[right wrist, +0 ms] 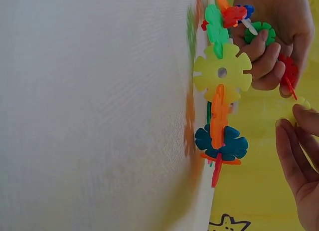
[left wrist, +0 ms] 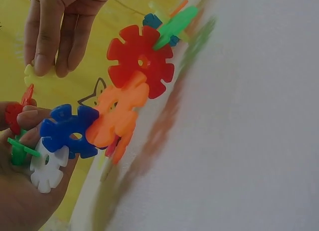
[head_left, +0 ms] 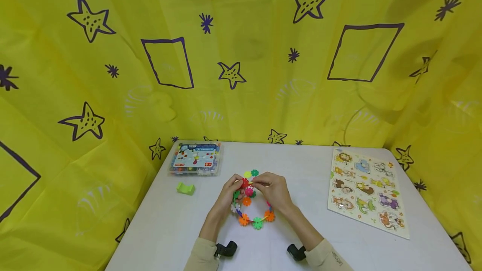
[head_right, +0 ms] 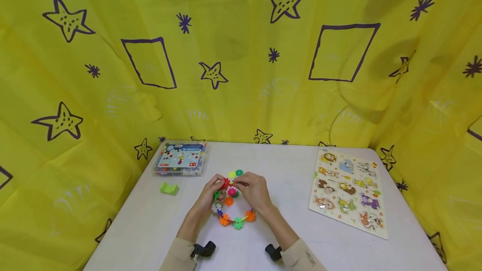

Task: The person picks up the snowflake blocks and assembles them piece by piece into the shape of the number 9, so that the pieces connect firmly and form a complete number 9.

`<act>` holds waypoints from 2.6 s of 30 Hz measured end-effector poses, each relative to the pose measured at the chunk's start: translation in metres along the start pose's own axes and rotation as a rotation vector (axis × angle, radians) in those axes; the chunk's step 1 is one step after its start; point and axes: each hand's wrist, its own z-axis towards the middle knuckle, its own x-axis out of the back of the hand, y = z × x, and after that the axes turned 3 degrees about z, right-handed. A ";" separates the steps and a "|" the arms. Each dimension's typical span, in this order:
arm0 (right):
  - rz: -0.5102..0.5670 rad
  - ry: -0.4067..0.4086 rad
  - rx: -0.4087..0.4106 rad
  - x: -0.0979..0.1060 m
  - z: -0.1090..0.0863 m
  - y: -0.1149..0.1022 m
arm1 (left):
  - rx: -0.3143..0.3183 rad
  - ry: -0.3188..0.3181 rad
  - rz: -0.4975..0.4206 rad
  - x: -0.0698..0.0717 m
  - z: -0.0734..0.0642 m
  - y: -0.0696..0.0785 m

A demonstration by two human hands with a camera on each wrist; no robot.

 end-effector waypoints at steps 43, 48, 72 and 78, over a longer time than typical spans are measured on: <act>-0.356 -0.342 -0.365 -0.010 0.021 0.021 | 0.035 0.079 -0.037 0.015 -0.001 0.007; -0.401 -0.456 -0.331 -0.017 0.024 0.024 | 0.055 0.036 0.008 0.015 0.000 0.005; -0.003 -0.174 -0.498 0.011 0.018 0.018 | 0.026 0.037 0.108 0.011 0.001 0.002; 0.270 -0.076 -0.541 0.013 0.017 0.005 | 0.005 0.036 0.116 0.010 0.000 0.002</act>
